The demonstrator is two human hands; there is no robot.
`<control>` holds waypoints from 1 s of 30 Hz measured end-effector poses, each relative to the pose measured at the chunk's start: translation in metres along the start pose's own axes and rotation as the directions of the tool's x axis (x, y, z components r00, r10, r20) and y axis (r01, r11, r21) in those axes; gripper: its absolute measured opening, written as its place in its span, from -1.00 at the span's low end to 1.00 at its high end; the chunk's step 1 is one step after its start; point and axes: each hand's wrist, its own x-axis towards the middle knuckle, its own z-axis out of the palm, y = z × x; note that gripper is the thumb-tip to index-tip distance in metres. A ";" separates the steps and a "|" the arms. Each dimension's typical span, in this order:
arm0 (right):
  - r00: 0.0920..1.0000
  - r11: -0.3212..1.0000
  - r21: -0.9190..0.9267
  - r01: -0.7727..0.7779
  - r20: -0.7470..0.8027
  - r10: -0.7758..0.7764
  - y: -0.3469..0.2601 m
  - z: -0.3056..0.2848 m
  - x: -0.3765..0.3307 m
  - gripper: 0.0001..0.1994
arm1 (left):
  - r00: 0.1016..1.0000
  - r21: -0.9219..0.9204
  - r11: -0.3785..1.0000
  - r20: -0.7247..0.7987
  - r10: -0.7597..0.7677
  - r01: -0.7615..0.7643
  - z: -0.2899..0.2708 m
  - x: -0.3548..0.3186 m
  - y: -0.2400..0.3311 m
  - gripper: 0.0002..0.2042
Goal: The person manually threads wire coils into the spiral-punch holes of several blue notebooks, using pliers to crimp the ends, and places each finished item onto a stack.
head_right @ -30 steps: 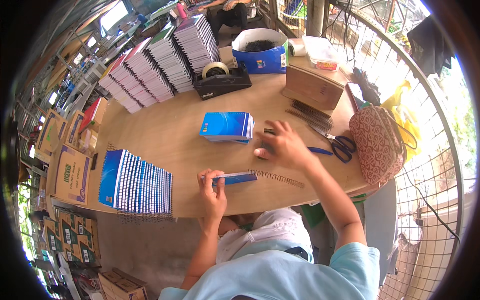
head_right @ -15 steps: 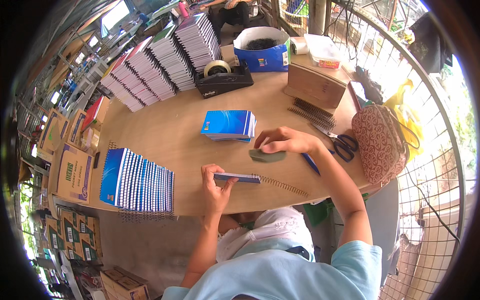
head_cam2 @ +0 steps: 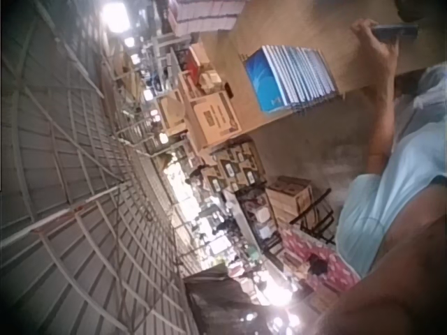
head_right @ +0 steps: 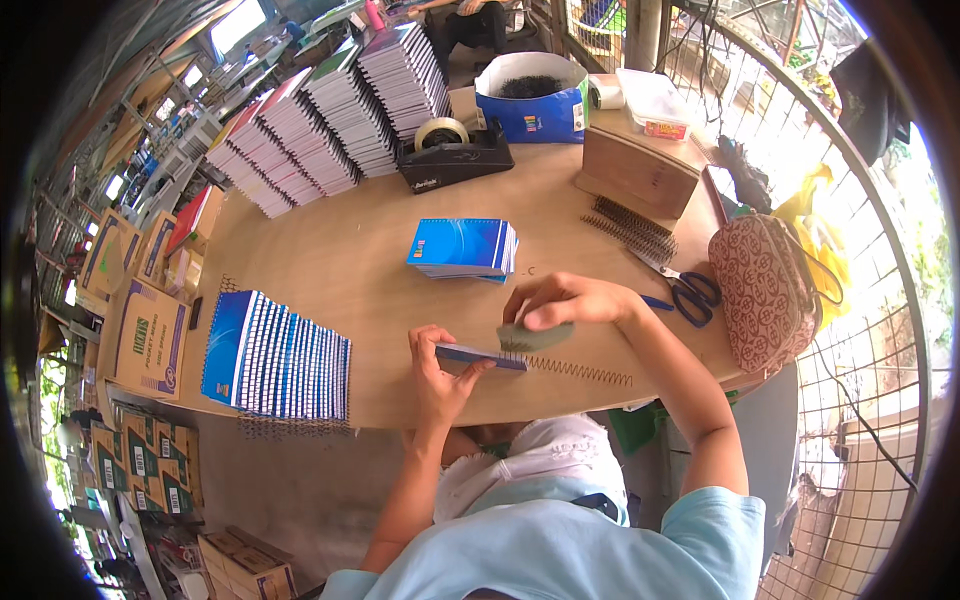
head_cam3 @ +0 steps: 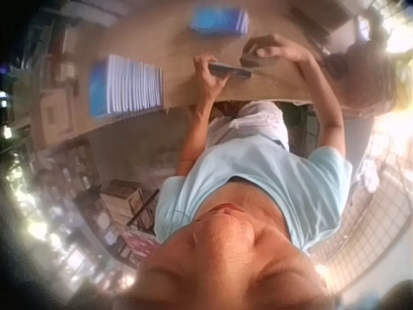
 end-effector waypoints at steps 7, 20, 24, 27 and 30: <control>0.998 0.961 0.272 0.054 0.003 -0.057 -0.005 0.008 0.007 -0.57 | 0.999 -0.032 0.999 -0.004 -0.032 0.032 0.003 -0.003 -0.002 -0.35; 0.987 0.952 -0.266 -0.148 -0.095 0.127 -0.012 0.024 0.027 -0.56 | 0.996 -0.095 0.992 0.060 -0.073 0.079 0.002 -0.007 -0.005 -0.31; 0.989 0.877 -0.457 -0.149 -0.058 0.138 -0.007 0.031 0.032 -0.52 | 0.999 -0.128 0.991 0.025 -0.037 0.040 0.003 -0.007 -0.007 -0.30; 0.990 0.997 -0.003 -0.077 -0.116 0.076 -0.003 0.029 0.032 -0.57 | 0.995 -0.152 0.983 0.046 -0.094 0.100 0.003 -0.011 -0.008 -0.29; 0.959 0.780 -0.563 -0.273 -0.099 0.264 -0.021 0.038 0.041 -0.53 | 0.988 -0.129 0.983 0.096 -0.118 0.130 -0.001 -0.009 -0.006 -0.32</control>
